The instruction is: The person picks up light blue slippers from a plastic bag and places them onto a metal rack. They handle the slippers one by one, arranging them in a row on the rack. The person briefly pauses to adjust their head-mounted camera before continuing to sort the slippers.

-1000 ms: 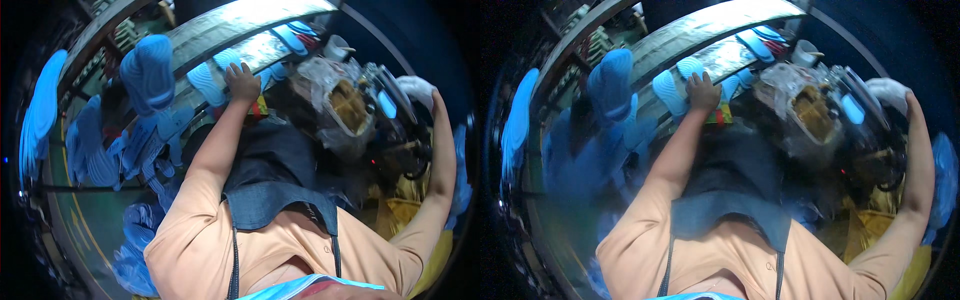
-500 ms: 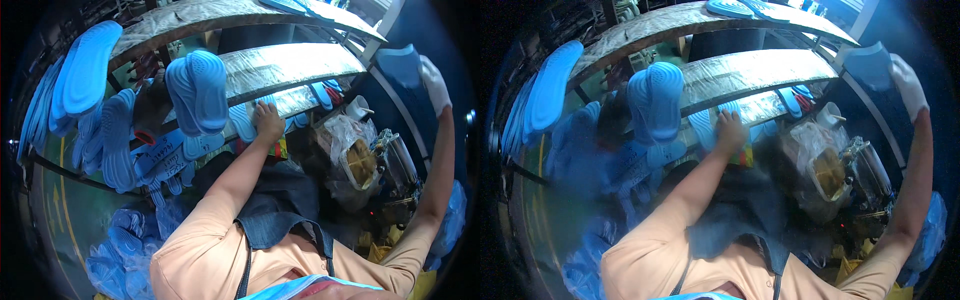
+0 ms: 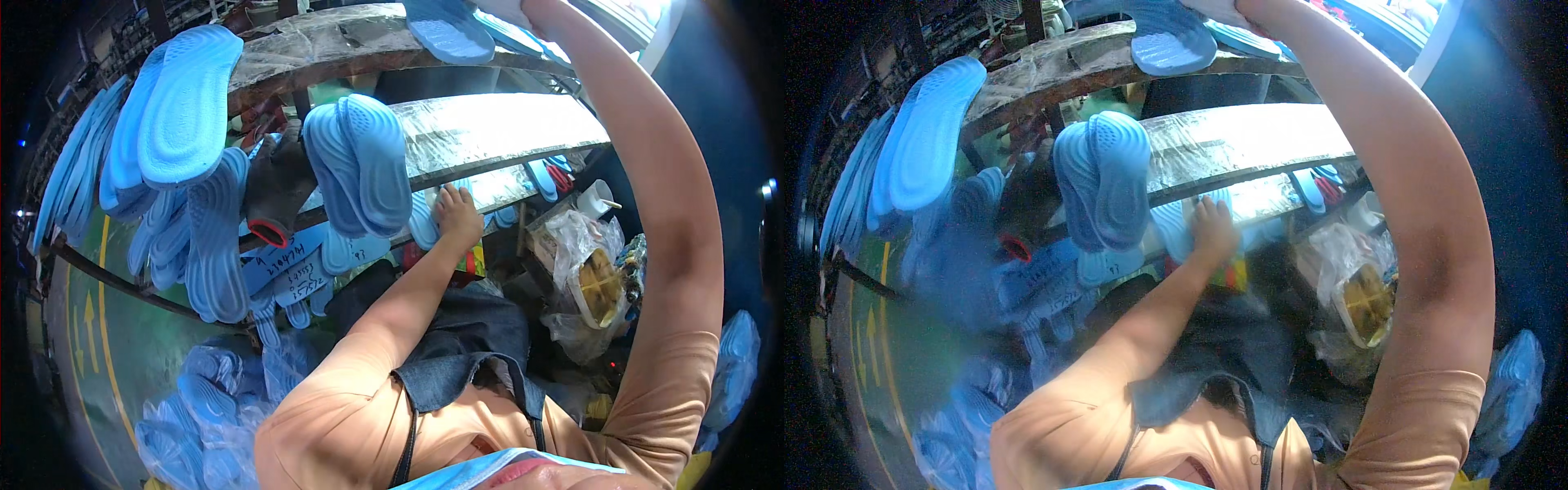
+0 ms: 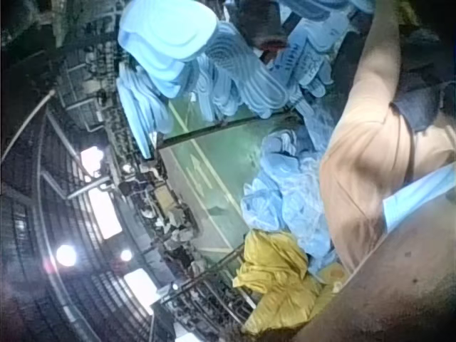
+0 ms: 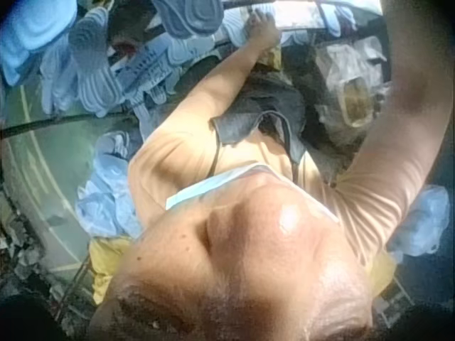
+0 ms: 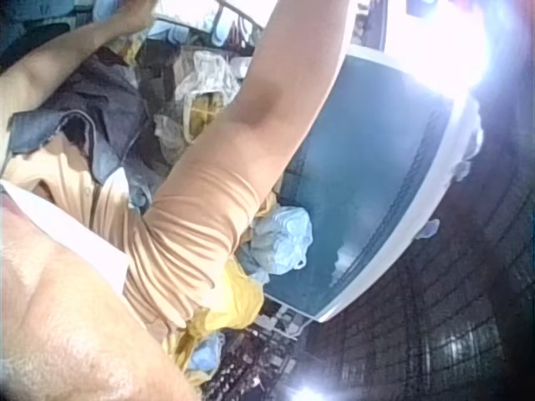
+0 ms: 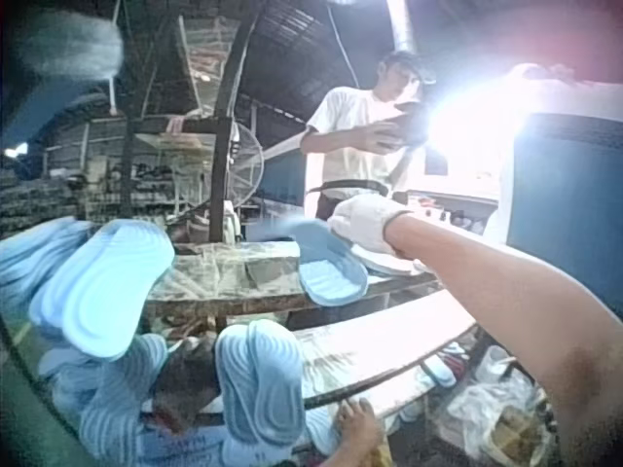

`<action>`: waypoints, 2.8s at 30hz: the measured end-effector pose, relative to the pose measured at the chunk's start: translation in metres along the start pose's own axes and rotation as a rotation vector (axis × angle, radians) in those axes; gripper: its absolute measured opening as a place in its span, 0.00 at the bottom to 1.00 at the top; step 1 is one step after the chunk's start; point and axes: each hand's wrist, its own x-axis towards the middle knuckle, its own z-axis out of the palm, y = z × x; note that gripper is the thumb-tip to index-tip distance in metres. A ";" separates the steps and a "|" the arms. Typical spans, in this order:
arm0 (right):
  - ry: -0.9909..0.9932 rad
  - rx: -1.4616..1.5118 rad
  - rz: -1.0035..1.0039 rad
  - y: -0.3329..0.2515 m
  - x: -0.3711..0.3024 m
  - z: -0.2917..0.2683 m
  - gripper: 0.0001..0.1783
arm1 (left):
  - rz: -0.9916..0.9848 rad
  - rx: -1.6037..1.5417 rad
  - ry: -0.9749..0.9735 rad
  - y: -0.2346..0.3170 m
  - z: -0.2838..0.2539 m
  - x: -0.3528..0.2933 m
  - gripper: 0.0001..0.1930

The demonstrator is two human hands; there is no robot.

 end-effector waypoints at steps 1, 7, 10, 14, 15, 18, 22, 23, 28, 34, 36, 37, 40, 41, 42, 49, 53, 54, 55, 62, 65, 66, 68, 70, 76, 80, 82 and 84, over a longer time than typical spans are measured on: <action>-0.031 -0.068 0.042 0.006 0.006 0.004 0.18 | 0.004 -0.001 -0.009 0.001 -0.001 0.000 0.38; -0.165 0.218 0.153 0.062 0.011 0.016 0.16 | 0.020 -0.025 0.012 -0.001 0.002 -0.001 0.32; -0.009 0.285 0.122 0.043 -0.041 -0.015 0.18 | 0.047 -0.032 0.124 -0.023 0.011 0.004 0.30; 0.066 0.290 0.193 0.061 -0.154 -0.062 0.20 | 0.207 -0.051 0.176 -0.023 0.010 -0.001 0.27; 0.071 0.253 0.213 0.061 -0.182 -0.072 0.20 | 0.350 -0.033 0.140 -0.034 0.006 0.003 0.27; 0.058 0.128 0.213 0.044 -0.232 -0.074 0.19 | -0.088 -1.029 -0.195 -0.052 -0.063 -0.019 0.28; -0.062 -0.147 0.368 0.062 -0.347 -0.131 0.14 | 0.223 -1.990 -0.866 0.060 -0.098 -0.072 0.35; -0.087 -0.129 0.443 0.065 -0.365 -0.131 0.15 | 0.269 -2.080 -1.033 0.075 -0.098 -0.084 0.37; -0.092 -0.069 0.535 0.093 -0.449 -0.130 0.15 | 0.194 -2.176 -1.417 0.160 -0.096 -0.154 0.37; -0.346 -0.102 0.675 0.077 -0.464 -0.132 0.20 | -0.330 -2.113 -1.580 0.221 -0.043 -0.167 0.28; -0.260 -0.007 0.707 0.102 -0.491 -0.106 0.14 | -0.288 -2.035 -1.609 0.238 -0.023 -0.158 0.25; -0.281 -0.002 0.680 0.106 -0.492 -0.097 0.14 | -0.292 -1.979 -1.549 0.243 -0.027 -0.157 0.23; -0.303 0.066 0.662 0.121 -0.493 -0.080 0.12 | -0.167 -1.732 -1.347 0.230 -0.013 -0.147 0.22; -0.316 0.147 0.688 0.124 -0.489 -0.073 0.12 | -0.071 -1.568 -1.214 0.209 0.001 -0.138 0.22; -0.331 0.223 0.726 0.127 -0.490 -0.068 0.12 | 0.015 -1.397 -1.094 0.188 0.011 -0.129 0.23; -0.604 0.683 1.098 0.157 -0.499 -0.049 0.14 | -0.026 0.075 -0.118 0.036 -0.019 -0.046 0.29; -0.716 0.602 1.122 0.159 -0.485 -0.042 0.21 | -0.238 0.181 0.094 -0.045 -0.023 -0.021 0.33; -0.730 0.581 1.081 0.170 -0.501 -0.037 0.23 | -0.261 0.171 0.051 -0.043 -0.029 -0.020 0.33; -0.709 0.567 1.090 0.170 -0.496 -0.036 0.23 | -0.302 0.170 0.017 -0.046 -0.037 -0.021 0.33; -0.292 0.138 1.006 0.153 -0.439 -0.077 0.17 | -0.270 0.113 0.128 -0.061 -0.026 -0.015 0.27; -0.033 0.210 0.812 0.153 -0.392 -0.090 0.16 | -0.232 0.103 0.070 -0.057 -0.037 -0.019 0.27; 0.038 0.333 0.775 0.144 -0.371 -0.096 0.16 | -0.233 0.087 0.034 -0.055 -0.041 -0.021 0.27; 0.077 0.382 0.652 0.104 -0.306 -0.109 0.19 | -0.229 0.159 0.063 -0.069 -0.037 -0.022 0.25; 0.153 0.589 0.451 0.065 -0.244 -0.103 0.22 | -0.245 0.111 0.106 -0.082 -0.033 -0.022 0.24; 0.171 1.168 0.267 -0.056 -0.098 -0.073 0.16 | -0.145 -0.129 0.237 -0.101 -0.012 -0.016 0.23; -0.036 0.761 0.031 -0.099 -0.040 -0.064 0.15 | -0.103 -0.117 0.208 -0.094 -0.022 -0.017 0.22; 0.010 0.102 -0.438 -0.090 -0.003 -0.041 0.14 | -0.096 -0.133 0.241 -0.094 -0.019 -0.018 0.22; 0.102 0.022 -0.306 -0.078 0.024 -0.012 0.17 | -0.101 -0.137 0.261 -0.095 -0.013 -0.016 0.21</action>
